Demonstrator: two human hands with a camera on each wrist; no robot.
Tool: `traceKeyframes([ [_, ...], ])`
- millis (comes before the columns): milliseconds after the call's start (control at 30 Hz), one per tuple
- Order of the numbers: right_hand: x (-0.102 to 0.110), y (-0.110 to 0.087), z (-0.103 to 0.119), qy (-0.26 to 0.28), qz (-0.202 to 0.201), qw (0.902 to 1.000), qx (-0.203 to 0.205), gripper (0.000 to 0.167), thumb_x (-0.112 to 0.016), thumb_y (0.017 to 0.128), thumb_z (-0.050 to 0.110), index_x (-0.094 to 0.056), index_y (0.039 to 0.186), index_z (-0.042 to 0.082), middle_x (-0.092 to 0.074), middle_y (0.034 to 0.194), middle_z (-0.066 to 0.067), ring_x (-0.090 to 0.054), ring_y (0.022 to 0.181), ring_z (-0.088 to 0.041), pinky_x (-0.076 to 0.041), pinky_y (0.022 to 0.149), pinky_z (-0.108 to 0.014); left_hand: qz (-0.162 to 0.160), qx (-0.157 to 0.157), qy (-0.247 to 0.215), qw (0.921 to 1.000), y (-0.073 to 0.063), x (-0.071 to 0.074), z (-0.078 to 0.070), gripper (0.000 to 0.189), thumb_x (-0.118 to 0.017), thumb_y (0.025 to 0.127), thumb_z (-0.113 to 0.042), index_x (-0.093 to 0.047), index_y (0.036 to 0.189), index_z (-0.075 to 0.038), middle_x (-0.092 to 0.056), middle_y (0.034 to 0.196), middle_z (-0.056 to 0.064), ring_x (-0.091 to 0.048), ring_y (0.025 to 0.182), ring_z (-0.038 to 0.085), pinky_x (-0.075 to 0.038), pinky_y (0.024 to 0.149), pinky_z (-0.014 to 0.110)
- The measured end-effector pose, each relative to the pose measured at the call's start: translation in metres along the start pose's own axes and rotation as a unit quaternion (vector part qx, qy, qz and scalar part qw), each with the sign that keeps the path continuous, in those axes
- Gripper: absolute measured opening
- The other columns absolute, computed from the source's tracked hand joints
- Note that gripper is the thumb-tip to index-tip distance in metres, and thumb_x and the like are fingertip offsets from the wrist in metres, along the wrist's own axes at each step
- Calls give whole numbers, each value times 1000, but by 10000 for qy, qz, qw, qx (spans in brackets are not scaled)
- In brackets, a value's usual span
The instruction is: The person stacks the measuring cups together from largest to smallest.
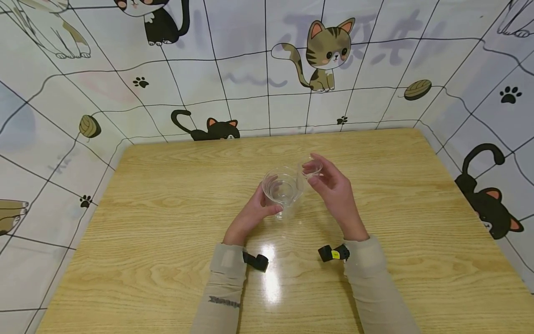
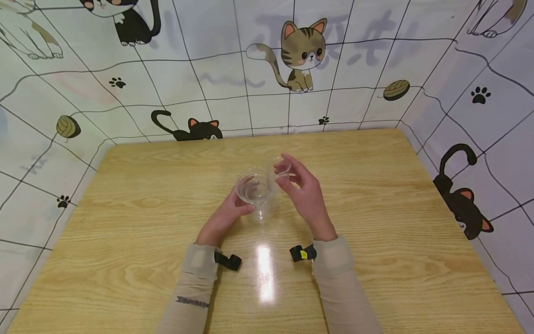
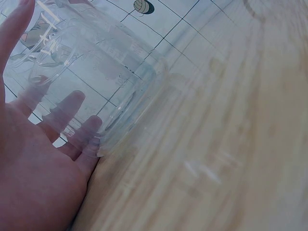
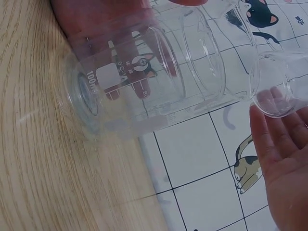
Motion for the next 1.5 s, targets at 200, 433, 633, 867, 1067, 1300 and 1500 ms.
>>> traceKeyframes([
  [200,-2,0,0,-70,25,10000,32,44,-57,88,13,-45,130,19,-55,113,-8,-51,106,-19,-42,88,-28,-4,23,43,10000,1,1,1,81,-72,75,-29,-23,138,-36,-33,138,-9,-27,128,7,-17,105,40],
  [433,-5,0,-1,-137,-3,9999,47,43,-54,90,14,-42,131,13,-55,113,-7,-51,106,-20,-42,89,-29,14,26,42,10000,1,1,3,81,-72,74,-30,-22,138,-37,-31,139,-9,-26,129,8,-17,105,40],
  [633,-12,-2,14,-297,35,9996,17,40,-49,92,11,-41,131,9,-53,114,-12,-50,105,-26,-39,92,-31,-4,56,40,10000,1,1,3,80,-72,75,-28,-23,138,-37,-30,140,-10,-25,129,7,-16,105,40],
  [867,-19,-3,30,-410,135,9988,224,39,-50,91,8,-41,128,2,-52,112,-19,-49,105,-29,-33,95,-40,58,213,19,9998,-4,-2,-10,84,-71,77,-24,-18,142,-29,-26,143,-8,-21,130,7,-14,105,39],
  [1067,-23,-3,32,-311,219,9987,344,40,-52,89,4,-40,128,0,-52,114,-19,-48,107,-29,-32,95,-45,178,220,-79,9996,-7,-7,-22,85,-70,77,-24,-16,143,-22,-25,143,-1,-21,131,15,-15,105,40],
  [1300,-26,-2,32,-182,283,9986,415,44,-52,88,-1,-37,129,-1,-50,115,-21,-47,108,-29,-30,97,-44,163,92,-286,9994,-7,-8,-27,89,-72,75,-24,-15,143,-16,-27,142,1,-23,131,20,-16,105,40],
  [1500,-30,-2,32,-425,387,9977,354,49,-52,89,3,-35,134,5,-49,117,-18,-45,111,-28,-28,99,-42,116,138,-281,9994,-7,-8,-26,88,-73,75,-25,-17,142,-19,-28,142,1,-23,131,20,-16,105,39],
])
Point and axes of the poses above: each hand's wrist, its own y-axis towards the middle knuckle, its own x-axis out of the back of the hand, z = x × y, the point moved 9 cm from there along y, towards the middle knuckle
